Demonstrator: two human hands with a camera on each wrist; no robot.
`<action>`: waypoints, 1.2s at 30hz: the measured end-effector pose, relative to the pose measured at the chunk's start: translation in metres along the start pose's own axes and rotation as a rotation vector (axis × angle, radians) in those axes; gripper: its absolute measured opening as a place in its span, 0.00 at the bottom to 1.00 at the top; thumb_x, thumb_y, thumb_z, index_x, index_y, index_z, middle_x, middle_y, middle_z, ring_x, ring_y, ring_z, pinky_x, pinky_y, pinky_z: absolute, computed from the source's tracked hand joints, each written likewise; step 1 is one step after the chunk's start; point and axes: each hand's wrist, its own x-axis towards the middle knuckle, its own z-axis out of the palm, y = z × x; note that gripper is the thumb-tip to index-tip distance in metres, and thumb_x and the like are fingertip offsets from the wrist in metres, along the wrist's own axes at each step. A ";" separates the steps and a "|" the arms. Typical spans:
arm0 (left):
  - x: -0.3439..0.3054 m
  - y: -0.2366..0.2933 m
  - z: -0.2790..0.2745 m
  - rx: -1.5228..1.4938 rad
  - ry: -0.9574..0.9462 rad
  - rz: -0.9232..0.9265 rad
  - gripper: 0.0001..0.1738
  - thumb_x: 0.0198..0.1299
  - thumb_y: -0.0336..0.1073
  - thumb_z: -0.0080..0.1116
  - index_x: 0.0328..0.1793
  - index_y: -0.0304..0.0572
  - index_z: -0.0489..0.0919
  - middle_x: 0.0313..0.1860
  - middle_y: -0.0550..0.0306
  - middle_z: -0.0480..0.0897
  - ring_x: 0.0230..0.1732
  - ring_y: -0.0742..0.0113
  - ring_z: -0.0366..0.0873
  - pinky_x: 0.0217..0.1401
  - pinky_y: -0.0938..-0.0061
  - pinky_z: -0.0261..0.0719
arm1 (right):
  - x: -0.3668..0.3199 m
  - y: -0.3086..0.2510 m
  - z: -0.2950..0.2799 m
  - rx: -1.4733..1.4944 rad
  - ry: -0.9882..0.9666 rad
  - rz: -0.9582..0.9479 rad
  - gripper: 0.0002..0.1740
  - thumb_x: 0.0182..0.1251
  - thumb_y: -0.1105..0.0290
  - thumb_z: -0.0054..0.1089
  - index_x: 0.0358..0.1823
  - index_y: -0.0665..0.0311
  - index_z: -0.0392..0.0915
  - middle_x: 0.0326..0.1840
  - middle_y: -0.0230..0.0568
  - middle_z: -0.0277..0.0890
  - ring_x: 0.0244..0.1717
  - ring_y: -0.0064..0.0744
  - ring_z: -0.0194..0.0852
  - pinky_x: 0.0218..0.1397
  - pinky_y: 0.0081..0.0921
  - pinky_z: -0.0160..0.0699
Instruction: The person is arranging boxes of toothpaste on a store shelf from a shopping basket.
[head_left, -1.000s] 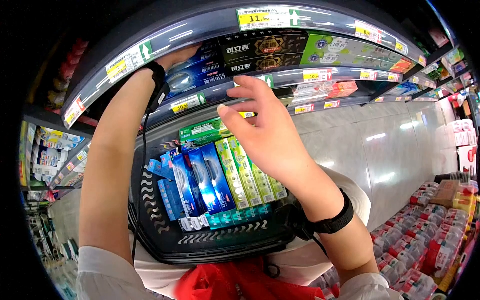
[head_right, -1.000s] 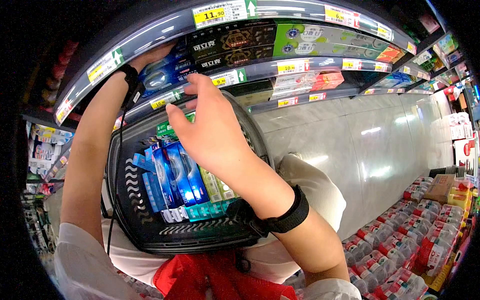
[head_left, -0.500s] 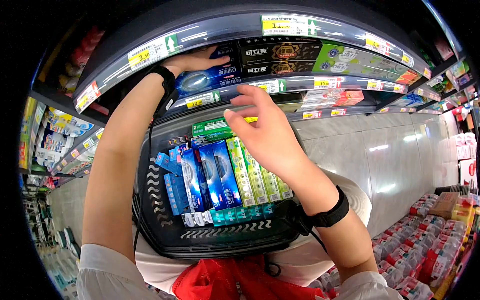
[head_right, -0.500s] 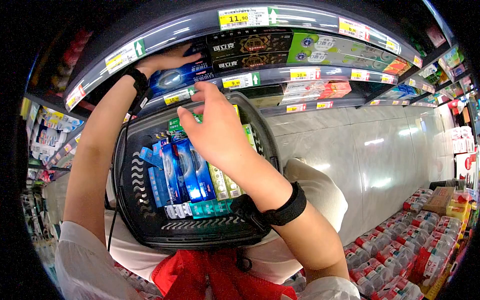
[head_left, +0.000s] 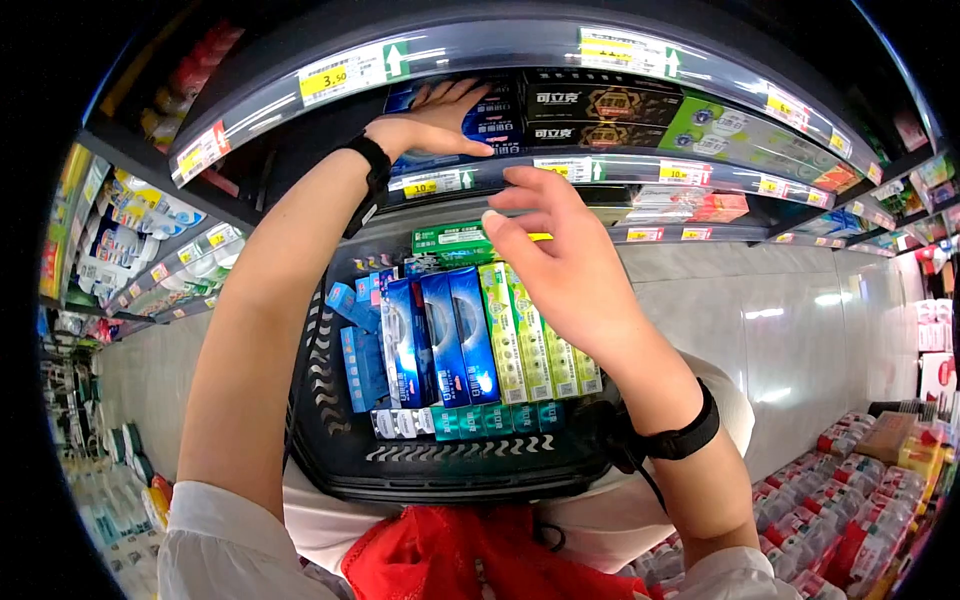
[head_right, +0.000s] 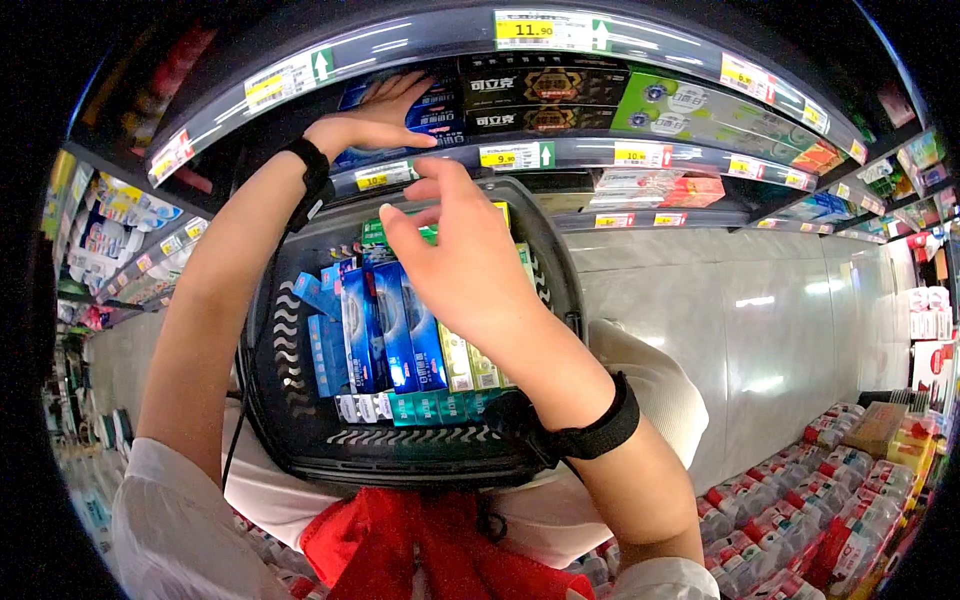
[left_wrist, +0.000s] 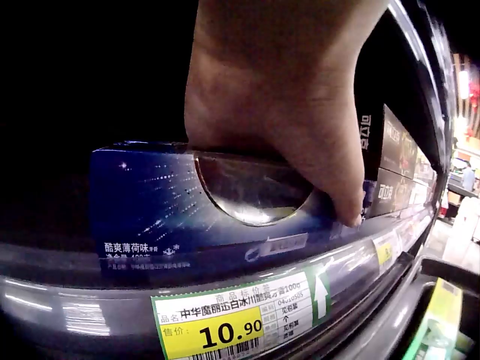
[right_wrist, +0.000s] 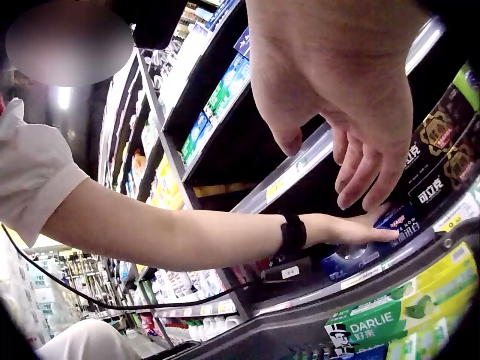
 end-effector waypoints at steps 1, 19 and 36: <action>0.000 0.001 -0.001 0.009 -0.001 -0.006 0.53 0.47 0.64 0.52 0.72 0.46 0.43 0.72 0.46 0.41 0.73 0.53 0.33 0.72 0.58 0.31 | 0.000 0.001 0.001 0.001 -0.006 0.007 0.24 0.62 0.66 0.53 0.55 0.70 0.61 0.47 0.45 0.71 0.46 0.30 0.71 0.44 0.24 0.72; 0.024 -0.017 0.009 0.009 0.052 -0.042 0.52 0.47 0.65 0.53 0.72 0.47 0.45 0.71 0.43 0.48 0.71 0.47 0.43 0.70 0.57 0.45 | 0.003 0.005 0.004 -0.018 -0.020 0.016 0.23 0.61 0.66 0.53 0.54 0.71 0.62 0.45 0.46 0.72 0.43 0.32 0.72 0.42 0.25 0.72; 0.031 -0.026 0.015 -0.066 0.134 0.000 0.54 0.41 0.67 0.56 0.70 0.43 0.52 0.68 0.42 0.55 0.69 0.47 0.50 0.69 0.61 0.51 | 0.007 0.008 0.013 -0.015 -0.077 0.075 0.22 0.63 0.72 0.52 0.57 0.69 0.60 0.48 0.41 0.70 0.45 0.23 0.68 0.45 0.18 0.69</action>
